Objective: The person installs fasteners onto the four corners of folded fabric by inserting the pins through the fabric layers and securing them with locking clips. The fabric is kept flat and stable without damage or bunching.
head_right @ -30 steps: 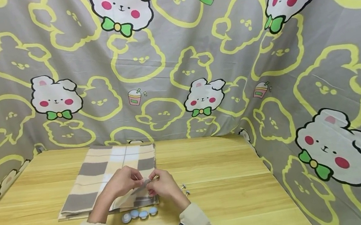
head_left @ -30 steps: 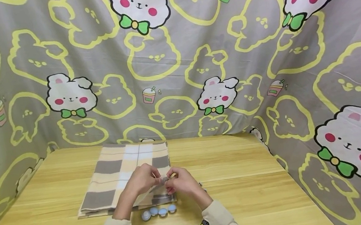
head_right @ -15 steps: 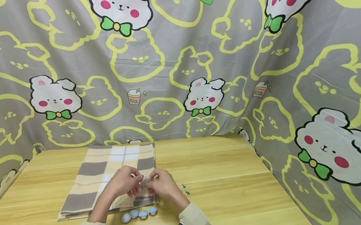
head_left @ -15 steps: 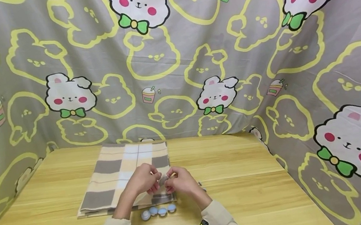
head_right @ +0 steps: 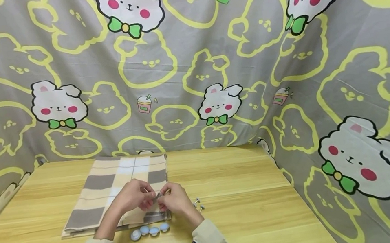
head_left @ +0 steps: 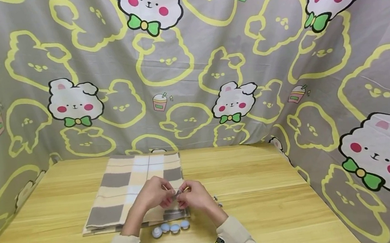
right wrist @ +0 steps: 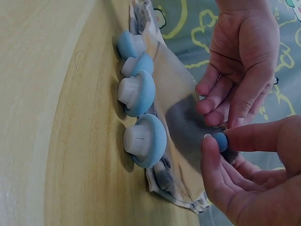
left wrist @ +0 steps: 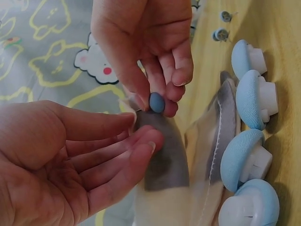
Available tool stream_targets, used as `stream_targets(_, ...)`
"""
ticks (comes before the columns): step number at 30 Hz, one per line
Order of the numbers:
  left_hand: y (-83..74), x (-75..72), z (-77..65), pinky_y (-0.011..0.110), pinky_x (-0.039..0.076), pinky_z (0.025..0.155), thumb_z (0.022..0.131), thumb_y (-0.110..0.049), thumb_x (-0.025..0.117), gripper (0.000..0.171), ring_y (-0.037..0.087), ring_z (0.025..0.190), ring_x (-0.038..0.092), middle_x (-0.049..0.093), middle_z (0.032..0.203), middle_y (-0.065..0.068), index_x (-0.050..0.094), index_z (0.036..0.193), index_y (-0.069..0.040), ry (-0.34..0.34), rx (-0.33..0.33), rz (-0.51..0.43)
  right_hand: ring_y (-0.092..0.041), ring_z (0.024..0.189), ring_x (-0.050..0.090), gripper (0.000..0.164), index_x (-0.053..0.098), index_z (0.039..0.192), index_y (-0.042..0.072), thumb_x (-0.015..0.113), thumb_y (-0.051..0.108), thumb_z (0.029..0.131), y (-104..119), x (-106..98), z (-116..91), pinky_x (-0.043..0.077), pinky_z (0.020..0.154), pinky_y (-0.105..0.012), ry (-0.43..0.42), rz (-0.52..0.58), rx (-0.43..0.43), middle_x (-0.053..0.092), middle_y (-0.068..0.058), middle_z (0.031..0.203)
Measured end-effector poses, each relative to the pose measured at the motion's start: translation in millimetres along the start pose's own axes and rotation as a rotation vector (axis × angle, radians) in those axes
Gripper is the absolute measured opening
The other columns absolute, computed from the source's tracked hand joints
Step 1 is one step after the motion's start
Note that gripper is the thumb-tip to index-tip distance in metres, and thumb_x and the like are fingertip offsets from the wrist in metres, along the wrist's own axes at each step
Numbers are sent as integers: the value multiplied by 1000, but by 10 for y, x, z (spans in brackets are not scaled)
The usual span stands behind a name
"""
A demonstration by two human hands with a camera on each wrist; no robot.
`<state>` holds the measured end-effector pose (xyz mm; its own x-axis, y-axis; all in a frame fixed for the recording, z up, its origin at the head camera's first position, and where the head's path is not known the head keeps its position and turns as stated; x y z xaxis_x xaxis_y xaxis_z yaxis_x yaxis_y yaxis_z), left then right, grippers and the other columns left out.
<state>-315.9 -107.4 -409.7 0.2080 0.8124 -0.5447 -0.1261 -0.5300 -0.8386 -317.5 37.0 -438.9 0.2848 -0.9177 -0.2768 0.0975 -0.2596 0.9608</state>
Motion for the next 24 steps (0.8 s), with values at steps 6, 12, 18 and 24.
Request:
stream_targets(6, -14, 5, 0, 37, 54, 52, 84, 0, 66, 8, 28, 56, 66, 65, 64, 12, 66, 77, 2, 3, 33, -16, -32, 67, 68, 10, 60, 90, -3, 64, -1, 81, -18, -1, 11, 56, 62, -41, 7, 75, 24, 67, -25, 79)
stream_targets(12, -13, 8, 1, 37, 55, 53, 84, 0, 67, 7, 26, 56, 66, 66, 66, 14, 67, 77, 1, 0, 26, -13, -28, 75, 69, 16, 60, 95, -6, 65, 2, 83, -44, -10, 0, 56, 72, -40, 32, 190, 87, 66, -14, 83)
stream_targets(18, -11, 1, 6, 35, 54, 51, 83, 1, 67, 7, 25, 55, 65, 67, 66, 14, 66, 76, 1, -13, 36, -10, -22, 77, 68, 22, 62, 99, -8, 63, 11, 90, -21, -6, -4, 55, 76, -36, 48, 290, 117, 67, -19, 92)
stream_targets(24, -33, 4, 9, 34, 54, 51, 82, 2, 66, 6, 24, 55, 65, 67, 66, 14, 66, 76, 1, -4, 35, -8, -18, 74, 67, 24, 59, 101, -8, 60, 15, 93, -38, 1, 22, 55, 77, -35, 39, 334, 134, 66, -16, 91)
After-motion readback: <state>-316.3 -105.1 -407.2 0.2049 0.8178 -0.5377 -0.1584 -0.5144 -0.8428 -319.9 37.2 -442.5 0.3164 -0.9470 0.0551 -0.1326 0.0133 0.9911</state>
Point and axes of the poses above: each hand's wrist, its own z-axis towards the middle knuckle, its own x-axis out of the palm, y = z × x, the point moved 4 cm from there along z, towards the middle knuckle
